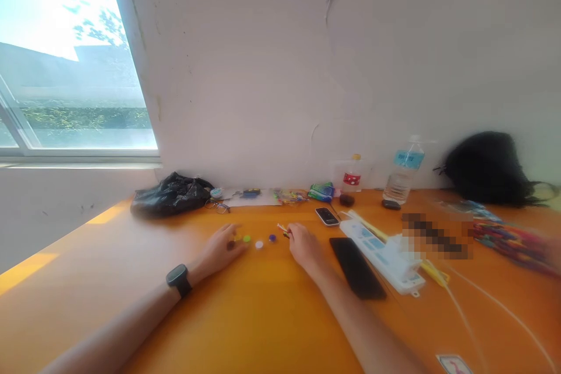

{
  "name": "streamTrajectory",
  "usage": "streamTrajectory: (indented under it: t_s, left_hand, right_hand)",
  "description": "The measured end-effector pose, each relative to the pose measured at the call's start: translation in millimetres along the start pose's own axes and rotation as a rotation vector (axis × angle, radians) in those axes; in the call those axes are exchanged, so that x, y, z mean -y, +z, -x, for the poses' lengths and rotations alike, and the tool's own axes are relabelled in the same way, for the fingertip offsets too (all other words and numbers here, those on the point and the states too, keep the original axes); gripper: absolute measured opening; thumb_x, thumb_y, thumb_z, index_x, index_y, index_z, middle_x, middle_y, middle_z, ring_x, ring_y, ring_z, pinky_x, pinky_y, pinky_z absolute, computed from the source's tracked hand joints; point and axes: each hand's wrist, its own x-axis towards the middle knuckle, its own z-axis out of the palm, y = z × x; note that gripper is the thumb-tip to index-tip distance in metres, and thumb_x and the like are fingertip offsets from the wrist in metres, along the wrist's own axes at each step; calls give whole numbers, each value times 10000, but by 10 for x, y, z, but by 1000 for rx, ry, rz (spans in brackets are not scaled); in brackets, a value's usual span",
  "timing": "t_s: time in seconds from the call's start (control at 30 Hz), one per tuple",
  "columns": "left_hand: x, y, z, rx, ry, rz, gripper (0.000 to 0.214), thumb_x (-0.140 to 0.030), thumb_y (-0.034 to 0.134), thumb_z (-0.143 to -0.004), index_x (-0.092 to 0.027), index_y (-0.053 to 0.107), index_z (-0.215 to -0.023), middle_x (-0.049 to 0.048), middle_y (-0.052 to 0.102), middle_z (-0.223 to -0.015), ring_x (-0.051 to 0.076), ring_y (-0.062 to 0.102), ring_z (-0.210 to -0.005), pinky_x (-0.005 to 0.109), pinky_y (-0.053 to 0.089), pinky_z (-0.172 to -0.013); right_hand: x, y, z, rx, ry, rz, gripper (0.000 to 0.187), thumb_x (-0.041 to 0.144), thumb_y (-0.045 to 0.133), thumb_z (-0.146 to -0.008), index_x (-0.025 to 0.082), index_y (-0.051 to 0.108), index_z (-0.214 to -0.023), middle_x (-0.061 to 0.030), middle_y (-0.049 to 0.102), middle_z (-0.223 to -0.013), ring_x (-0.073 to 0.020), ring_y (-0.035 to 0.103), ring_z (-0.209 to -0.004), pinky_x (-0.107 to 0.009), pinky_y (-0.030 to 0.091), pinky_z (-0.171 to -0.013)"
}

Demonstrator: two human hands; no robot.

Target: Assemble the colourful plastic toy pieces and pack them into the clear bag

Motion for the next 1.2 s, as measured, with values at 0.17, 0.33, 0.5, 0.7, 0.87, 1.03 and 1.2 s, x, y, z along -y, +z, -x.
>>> streamTrajectory:
  t_s: [0.17,0.33,0.5,0.7,0.87,1.03,1.2]
  left_hand:
    - [-103,29,34,-22,106,121,497,-312,667,-878,-225,535,-1349,107,594,-1251,247,637,-1064,385,526,-951]
    - [-169,1,65,34,150,219,626,-64,586,-761,-241,531,-1359,83,580,-1231,192,649,-943,335,567,-872]
    - [-141,44,27,-63,144,238,514,-55,560,-788,-226,581,-1273,68,597,-1147,162,645,-878,315,566,-839]
    - [-188,12,-2,-155,112,285,216,-237,536,-958,-211,623,-1154,60,661,-1041,152,663,-825,292,561,-789]
    - [-313,-75,25,-63,119,310,246,-348,460,-1040,-213,661,-1079,37,714,-943,155,653,-815,279,532,-791]
    - [-474,-148,82,157,205,261,348,-410,406,-1056,-223,700,-1051,36,695,-873,152,588,-740,265,485,-705]
    - [-568,-153,118,304,328,214,318,-444,488,-1016,-248,737,-987,65,690,-922,202,614,-862,320,506,-812]
  right_hand:
    - [-15,23,21,-11,-34,25,159,145,512,-974,195,658,-936,-74,685,-990,-211,622,-894,-296,365,-718]
    - [2,-5,20,-85,-67,90,135,117,552,-934,200,652,-899,-89,670,-1018,-241,594,-947,-331,381,-785]
    - [86,-74,7,-193,-123,51,121,161,514,-956,201,619,-911,-83,679,-961,-252,580,-918,-349,380,-799]
    - [132,-63,22,-241,-131,-167,143,259,451,-998,218,579,-952,-42,673,-870,-217,611,-824,-304,399,-723]
    - [121,8,23,-207,-105,-258,157,322,435,-1003,230,552,-953,-35,675,-866,-209,623,-793,-293,423,-704]
    - [106,43,12,-198,-105,-316,148,342,429,-998,238,517,-939,-37,687,-891,-213,647,-802,-302,451,-725]
    - [117,54,8,-169,-93,-425,174,394,453,-996,240,516,-944,-30,692,-860,-202,648,-744,-298,463,-693]
